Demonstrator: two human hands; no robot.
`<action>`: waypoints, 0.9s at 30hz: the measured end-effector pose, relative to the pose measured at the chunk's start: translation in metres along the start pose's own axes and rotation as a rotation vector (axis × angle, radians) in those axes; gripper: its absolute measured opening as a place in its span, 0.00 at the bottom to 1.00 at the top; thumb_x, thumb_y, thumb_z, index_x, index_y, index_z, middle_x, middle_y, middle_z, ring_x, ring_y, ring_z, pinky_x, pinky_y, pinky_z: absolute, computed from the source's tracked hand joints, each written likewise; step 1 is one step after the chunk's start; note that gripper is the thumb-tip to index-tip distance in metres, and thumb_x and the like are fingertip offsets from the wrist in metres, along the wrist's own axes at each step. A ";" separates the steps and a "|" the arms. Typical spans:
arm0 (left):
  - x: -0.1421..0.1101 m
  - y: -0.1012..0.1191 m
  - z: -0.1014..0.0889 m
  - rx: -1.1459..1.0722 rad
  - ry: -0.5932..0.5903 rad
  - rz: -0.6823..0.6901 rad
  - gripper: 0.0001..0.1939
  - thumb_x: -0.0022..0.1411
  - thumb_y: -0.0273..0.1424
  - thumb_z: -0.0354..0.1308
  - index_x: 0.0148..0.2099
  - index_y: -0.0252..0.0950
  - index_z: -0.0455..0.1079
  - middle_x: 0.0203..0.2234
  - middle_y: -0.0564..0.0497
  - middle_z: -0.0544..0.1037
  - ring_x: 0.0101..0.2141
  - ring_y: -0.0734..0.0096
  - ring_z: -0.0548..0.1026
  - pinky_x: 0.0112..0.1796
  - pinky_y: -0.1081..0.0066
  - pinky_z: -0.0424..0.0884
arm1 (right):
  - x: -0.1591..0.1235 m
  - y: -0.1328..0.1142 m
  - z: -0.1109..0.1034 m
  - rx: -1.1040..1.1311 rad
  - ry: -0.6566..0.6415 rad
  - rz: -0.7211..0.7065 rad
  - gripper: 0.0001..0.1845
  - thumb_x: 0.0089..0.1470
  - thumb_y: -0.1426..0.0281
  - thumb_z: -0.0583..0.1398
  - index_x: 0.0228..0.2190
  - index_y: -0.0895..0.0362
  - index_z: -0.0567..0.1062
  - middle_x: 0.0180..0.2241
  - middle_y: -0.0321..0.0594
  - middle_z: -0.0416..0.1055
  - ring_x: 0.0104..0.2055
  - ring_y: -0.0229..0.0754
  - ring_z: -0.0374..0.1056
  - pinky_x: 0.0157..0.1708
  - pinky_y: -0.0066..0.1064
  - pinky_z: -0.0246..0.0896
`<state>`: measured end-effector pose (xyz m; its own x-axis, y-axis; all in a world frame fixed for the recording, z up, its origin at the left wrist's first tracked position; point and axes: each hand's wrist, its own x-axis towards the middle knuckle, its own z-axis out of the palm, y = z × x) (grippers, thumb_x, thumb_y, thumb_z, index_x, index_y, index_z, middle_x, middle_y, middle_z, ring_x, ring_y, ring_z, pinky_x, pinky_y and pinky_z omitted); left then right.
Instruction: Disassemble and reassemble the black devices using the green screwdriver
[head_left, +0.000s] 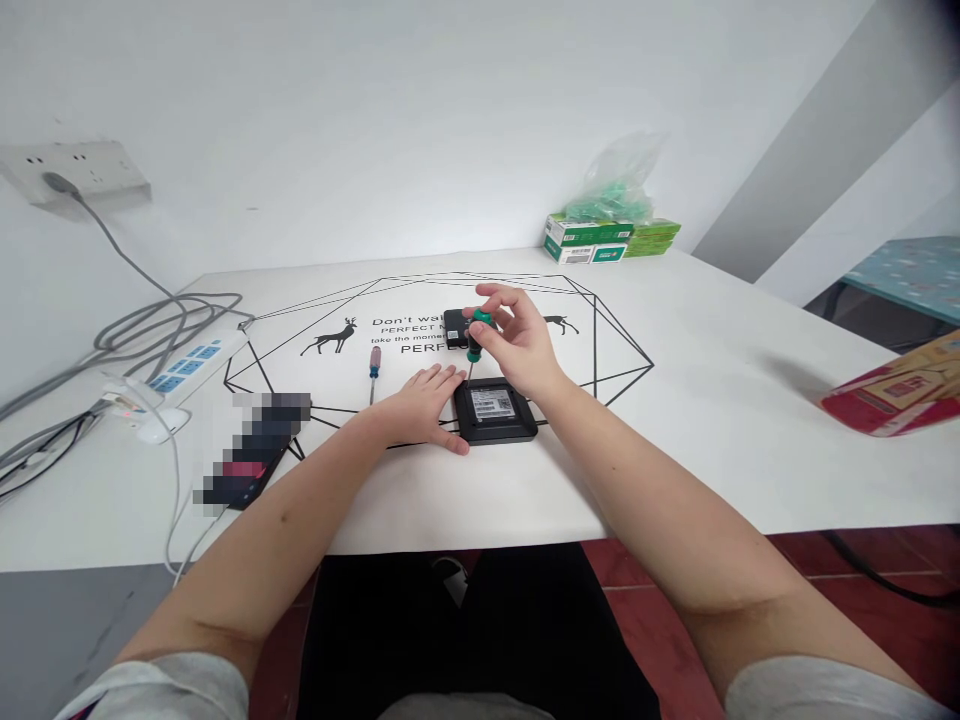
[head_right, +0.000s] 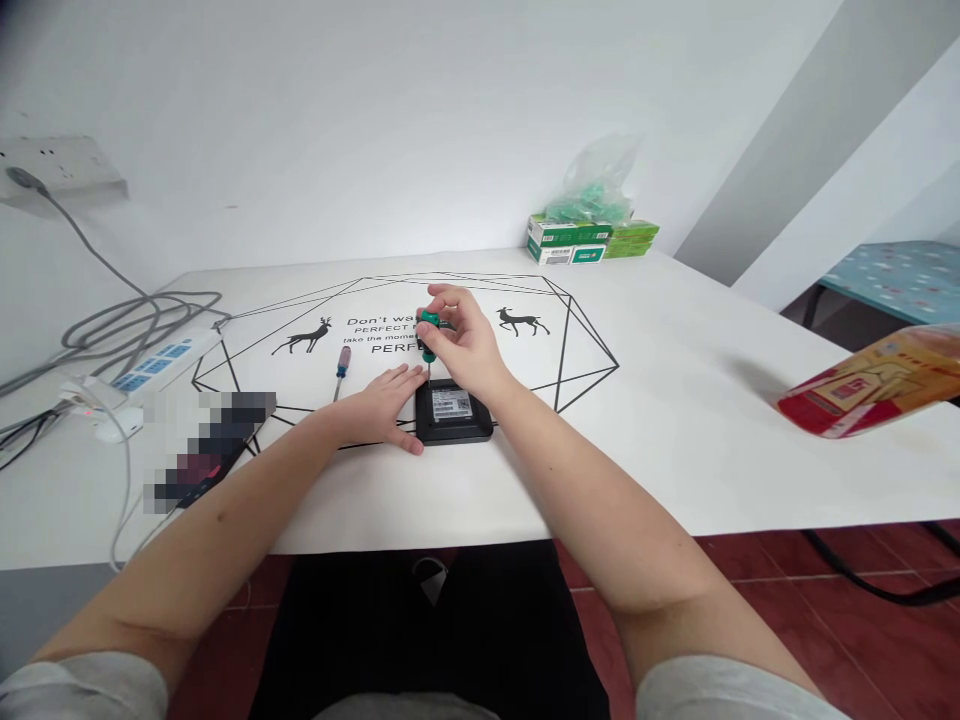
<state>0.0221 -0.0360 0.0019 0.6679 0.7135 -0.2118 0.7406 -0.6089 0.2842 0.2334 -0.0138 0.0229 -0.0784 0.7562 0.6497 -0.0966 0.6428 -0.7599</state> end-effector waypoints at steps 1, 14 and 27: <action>0.000 0.000 0.000 0.001 -0.002 -0.002 0.75 0.52 0.74 0.61 0.83 0.33 0.36 0.81 0.33 0.39 0.79 0.33 0.37 0.75 0.45 0.41 | 0.000 -0.001 0.001 0.031 -0.021 0.029 0.21 0.58 0.50 0.71 0.42 0.46 0.71 0.61 0.39 0.70 0.52 0.44 0.77 0.50 0.43 0.82; -0.002 0.003 -0.002 -0.002 -0.021 -0.016 0.75 0.53 0.73 0.61 0.83 0.31 0.35 0.81 0.32 0.38 0.79 0.35 0.36 0.75 0.47 0.39 | -0.001 -0.005 -0.006 -0.056 -0.057 0.006 0.11 0.61 0.61 0.64 0.45 0.47 0.81 0.47 0.38 0.80 0.40 0.42 0.76 0.39 0.41 0.80; 0.000 0.001 -0.001 0.012 -0.008 -0.009 0.75 0.53 0.74 0.61 0.83 0.34 0.34 0.81 0.32 0.39 0.79 0.32 0.37 0.74 0.45 0.41 | 0.001 0.002 -0.004 -0.214 -0.021 -0.093 0.17 0.57 0.58 0.71 0.47 0.47 0.81 0.39 0.36 0.76 0.38 0.41 0.68 0.41 0.40 0.69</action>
<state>0.0227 -0.0367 0.0032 0.6615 0.7163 -0.2222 0.7476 -0.6063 0.2711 0.2366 -0.0115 0.0217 -0.0999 0.6909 0.7160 0.1080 0.7229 -0.6825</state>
